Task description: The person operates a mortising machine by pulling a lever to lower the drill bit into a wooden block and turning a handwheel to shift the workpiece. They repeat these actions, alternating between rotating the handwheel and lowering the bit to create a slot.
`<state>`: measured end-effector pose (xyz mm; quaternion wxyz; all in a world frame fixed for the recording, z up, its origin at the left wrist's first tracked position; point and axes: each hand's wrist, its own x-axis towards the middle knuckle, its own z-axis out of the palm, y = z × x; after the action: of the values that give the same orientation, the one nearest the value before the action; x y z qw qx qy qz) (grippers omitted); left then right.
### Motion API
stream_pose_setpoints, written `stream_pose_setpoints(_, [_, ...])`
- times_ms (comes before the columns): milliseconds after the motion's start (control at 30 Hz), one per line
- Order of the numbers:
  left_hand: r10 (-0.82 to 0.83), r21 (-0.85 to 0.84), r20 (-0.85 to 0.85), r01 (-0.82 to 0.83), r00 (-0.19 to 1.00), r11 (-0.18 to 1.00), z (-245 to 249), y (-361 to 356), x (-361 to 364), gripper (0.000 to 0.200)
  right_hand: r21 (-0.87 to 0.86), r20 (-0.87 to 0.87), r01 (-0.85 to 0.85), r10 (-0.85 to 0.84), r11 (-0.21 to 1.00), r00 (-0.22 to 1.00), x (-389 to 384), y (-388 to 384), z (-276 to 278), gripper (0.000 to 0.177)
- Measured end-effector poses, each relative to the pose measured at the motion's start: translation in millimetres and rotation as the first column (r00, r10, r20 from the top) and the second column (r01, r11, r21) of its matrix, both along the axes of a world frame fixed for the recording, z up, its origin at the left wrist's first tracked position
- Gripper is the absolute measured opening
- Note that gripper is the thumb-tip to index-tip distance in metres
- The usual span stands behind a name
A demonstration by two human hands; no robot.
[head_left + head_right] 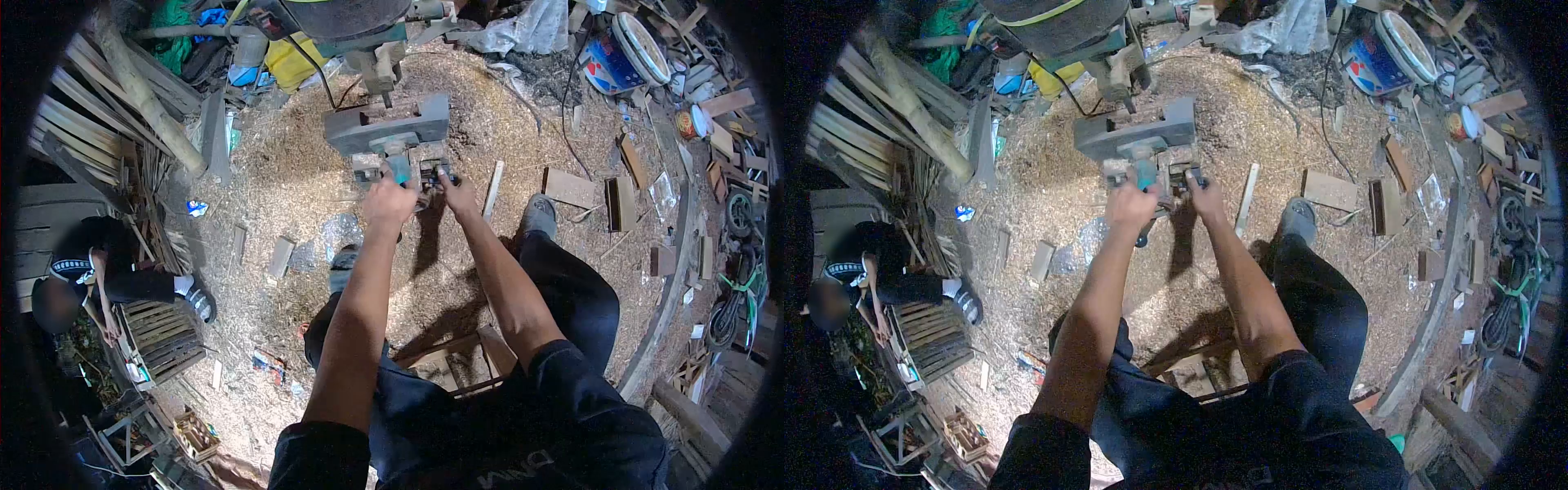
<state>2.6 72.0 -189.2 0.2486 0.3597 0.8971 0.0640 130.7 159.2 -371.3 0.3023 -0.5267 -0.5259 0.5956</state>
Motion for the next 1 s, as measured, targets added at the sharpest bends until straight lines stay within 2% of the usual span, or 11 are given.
stream_pose_setpoints(100, [0.036, 0.04, -0.006, -0.035, 0.999, 0.999, -6, 2, -1, 0.074, 0.035, 0.244, -0.059, 0.049, 0.998, 0.969, 1, -7, 24, 0.053])
stream_pose_setpoints(133, [0.065, 0.051, -0.007, -0.064, 0.998, 0.997, -7, 2, 0, 0.074, 0.299, 0.148, 0.0, -0.046, 0.954, 0.988, -6, -16, 7, 0.051])
stream_pose_setpoints(233, [0.146, 0.086, -0.005, -0.145, 0.989, 0.986, -8, 4, 3, 0.071, 0.382, 0.114, 0.105, -0.159, 0.918, 0.981, -10, -27, 3, 0.05])
stream_pose_setpoints(333, [0.188, 0.129, -0.017, -0.184, 0.982, 0.974, -7, 4, 6, 0.065, 0.237, 0.146, 0.083, -0.12, 0.968, 0.982, -2, -20, -11, 0.04])
stream_pose_setpoints(400, [0.176, 0.188, -0.045, -0.165, 0.983, 0.968, -3, 2, 9, 0.061, 0.105, 0.109, 0.093, -0.105, 0.99, 0.989, 0, -13, -29, 0.046])
stream_pose_setpoints(500, [0.159, 0.209, -0.07, -0.141, 0.985, 0.968, -5, 2, 10, 0.058, 0.067, 0.161, 0.107, -0.117, 0.992, 0.98, 1, -7, -42, 0.044])
stream_pose_setpoints(600, [0.16, 0.329, -0.164, -0.099, 0.973, 0.939, -21, -1, 9, 0.058, 0.064, 0.107, 0.163, -0.169, 0.985, 0.98, -3, -5, -51, 0.046])
stream_pose_setpoints(700, [0.158, 0.331, -0.129, -0.108, 0.979, 0.937, -25, 0, 7, 0.058, 0.049, -0.034, 0.2, -0.199, 0.979, 0.98, -5, -9, -43, 0.059])
stream_pose_setpoints(833, [0.174, 0.33, -0.144, -0.118, 0.974, 0.936, -22, -1, 7, 0.058, -0.192, -0.115, 0.582, -0.607, 0.79, 0.786, 10, -12, 0, 0.057])
stream_pose_setpoints(900, [0.165, 0.267, -0.091, -0.135, 0.982, 0.954, -13, -1, 8, 0.058, 0.079, -0.004, 0.548, -0.55, 0.833, 0.835, 21, -9, -8, 0.062])
stream_pose_setpoints(1000, [0.159, 0.331, -0.085, -0.123, 0.984, 0.936, -14, -3, 8, 0.058, 0.077, 0.009, 0.439, -0.441, 0.895, 0.897, -2, -10, -19, 0.061])
